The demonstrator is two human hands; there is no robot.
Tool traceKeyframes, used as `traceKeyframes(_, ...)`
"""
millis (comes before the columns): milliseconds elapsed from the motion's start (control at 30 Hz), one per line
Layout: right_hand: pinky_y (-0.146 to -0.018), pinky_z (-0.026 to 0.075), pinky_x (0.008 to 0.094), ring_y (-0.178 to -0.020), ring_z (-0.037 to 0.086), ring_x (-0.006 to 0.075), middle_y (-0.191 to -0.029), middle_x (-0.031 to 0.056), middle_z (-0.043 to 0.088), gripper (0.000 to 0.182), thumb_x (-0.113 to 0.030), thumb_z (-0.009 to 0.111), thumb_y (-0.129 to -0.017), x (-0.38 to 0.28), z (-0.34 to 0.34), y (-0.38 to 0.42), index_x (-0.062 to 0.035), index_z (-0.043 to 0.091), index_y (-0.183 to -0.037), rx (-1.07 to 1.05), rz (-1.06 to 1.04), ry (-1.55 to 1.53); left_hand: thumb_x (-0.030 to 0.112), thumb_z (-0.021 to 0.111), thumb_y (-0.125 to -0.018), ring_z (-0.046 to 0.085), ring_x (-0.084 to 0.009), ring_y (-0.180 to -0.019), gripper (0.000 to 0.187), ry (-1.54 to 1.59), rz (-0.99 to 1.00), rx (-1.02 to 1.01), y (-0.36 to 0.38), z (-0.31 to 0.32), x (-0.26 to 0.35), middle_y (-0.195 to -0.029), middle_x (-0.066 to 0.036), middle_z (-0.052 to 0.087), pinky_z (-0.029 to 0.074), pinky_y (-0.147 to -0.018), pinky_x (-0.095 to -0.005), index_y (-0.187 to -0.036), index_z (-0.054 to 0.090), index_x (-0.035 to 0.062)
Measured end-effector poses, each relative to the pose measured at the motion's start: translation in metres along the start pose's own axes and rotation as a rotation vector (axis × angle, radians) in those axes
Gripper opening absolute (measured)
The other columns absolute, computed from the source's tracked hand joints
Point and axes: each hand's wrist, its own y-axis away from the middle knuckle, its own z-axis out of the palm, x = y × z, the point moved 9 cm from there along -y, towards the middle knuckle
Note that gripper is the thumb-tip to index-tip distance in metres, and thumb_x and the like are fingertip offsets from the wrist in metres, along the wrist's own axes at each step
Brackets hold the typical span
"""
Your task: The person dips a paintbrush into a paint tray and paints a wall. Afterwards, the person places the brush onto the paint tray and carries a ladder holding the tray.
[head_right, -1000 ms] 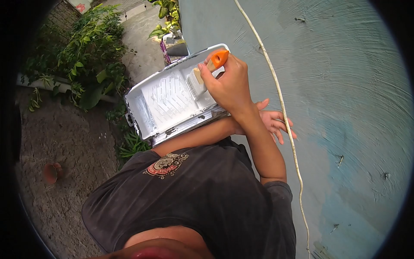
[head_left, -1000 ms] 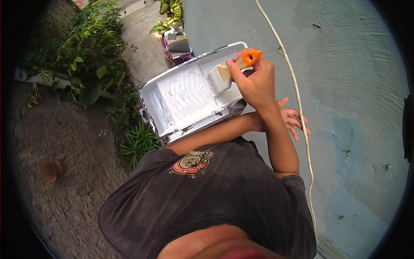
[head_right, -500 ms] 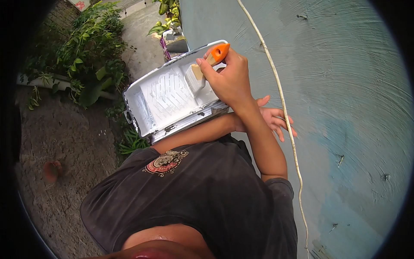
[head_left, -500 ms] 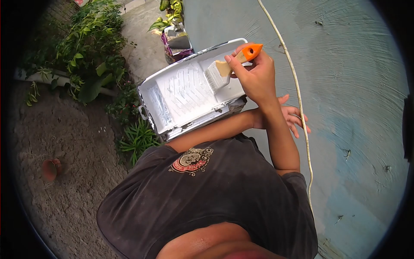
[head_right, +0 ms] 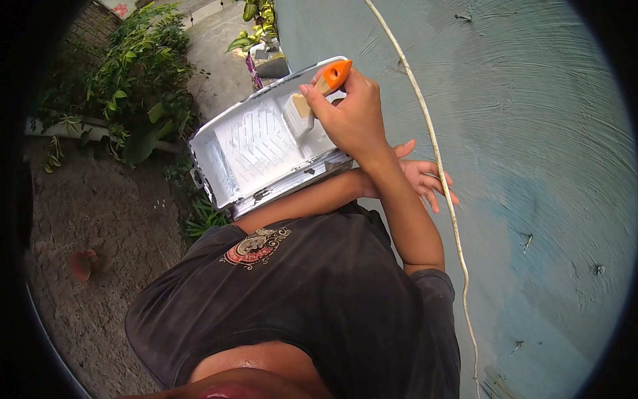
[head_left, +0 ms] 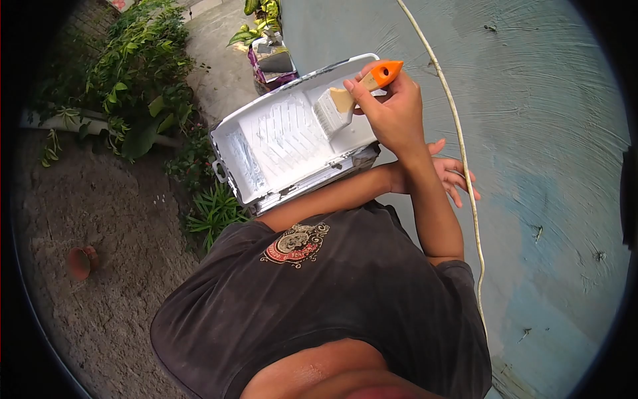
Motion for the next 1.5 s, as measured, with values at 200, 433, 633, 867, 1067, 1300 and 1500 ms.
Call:
traceKeyframes(200,-0.058,0.053,0.0258,-0.067,0.071,0.0139,-0.078,0.0086,0.072,0.023,-0.016,0.078,-0.085,-0.001,0.003,0.0,0.0014,0.066,-0.092,-0.018,0.029,-0.048,0.083,0.028,-0.091,0.058,-0.0349,-0.122,0.098,0.013,0.001,0.009,0.0,-0.001,-0.001,-0.153,-0.032,0.037,0.05,-0.1,-0.0462,-0.147,0.041,0.0027)
traceKeyframes(433,-0.064,0.062,0.027,-0.081,0.071,0.0143,-0.089,0.0071,0.068,0.022,-0.011,0.076,-0.089,0.003,0.005,0.003,-0.0005,0.061,-0.102,-0.097,0.047,0.036,0.082,0.024,-0.093,0.059,-0.0351,-0.121,0.098,0.037,0.0,0.008,0.0,-0.003,-0.002,-0.153,-0.032,0.037,0.049,-0.101,-0.0456,-0.147,0.04,0.0024)
traceKeyframes(633,-0.051,0.048,0.0232,-0.058,0.062,0.0097,-0.077,0.0064,0.067,0.018,-0.011,0.076,-0.085,-0.012,-0.013,0.005,-0.0006,0.063,-0.091,0.029,-0.037,0.028,0.082,0.023,-0.093,0.06,-0.0347,-0.12,0.098,-0.05,-0.005,0.059,0.003,-0.001,0.001,-0.152,-0.032,0.039,0.049,-0.101,-0.0456,-0.147,0.04,0.0022)
traceKeyframes(867,-0.06,0.057,0.0235,-0.072,0.069,0.0108,-0.083,0.0056,0.067,0.016,-0.008,0.075,-0.089,-0.029,-0.011,0.006,-0.0009,0.062,-0.095,-0.052,-0.041,0.216,0.082,0.023,-0.093,0.06,-0.0345,-0.119,0.098,-0.092,0.0,0.059,0.001,0.002,0.002,-0.152,-0.032,0.039,0.05,-0.1,-0.0456,-0.147,0.04,0.002)
traceKeyframes(1067,-0.052,0.047,0.0244,-0.06,0.061,0.0113,-0.076,0.0076,0.065,0.016,-0.01,0.076,-0.084,-0.022,-0.001,0.009,-0.0013,0.064,-0.09,-0.014,-0.091,0.085,0.077,0.015,-0.097,0.062,-0.0335,-0.116,0.092,0.032,0.027,0.001,-0.001,0.002,0.002,-0.151,-0.027,0.044,0.053,-0.095,-0.0441,-0.144,0.042,0.0026)
traceKeyframes(1300,-0.053,0.049,0.0244,-0.061,0.063,0.0107,-0.075,0.0071,0.066,0.017,-0.011,0.076,-0.084,-0.011,0.002,0.008,-0.0013,0.064,-0.089,-0.03,-0.026,0.033,0.081,0.025,-0.093,0.058,-0.0358,-0.122,0.097,-0.017,0.002,0.007,-0.001,0.0,-0.001,-0.153,-0.031,0.037,0.049,-0.1,-0.045,-0.148,0.04,0.0029)
traceKeyframes(1500,-0.054,0.049,0.024,-0.063,0.064,0.0104,-0.076,0.007,0.068,0.018,-0.012,0.077,-0.084,-0.007,0.002,0.008,-0.001,0.064,-0.089,-0.032,-0.008,0.004,0.082,0.026,-0.092,0.058,-0.0356,-0.122,0.097,-0.045,-0.009,0.011,-0.001,-0.001,0.0,-0.153,-0.031,0.038,0.048,-0.1,-0.0439,-0.148,0.04,0.0041)
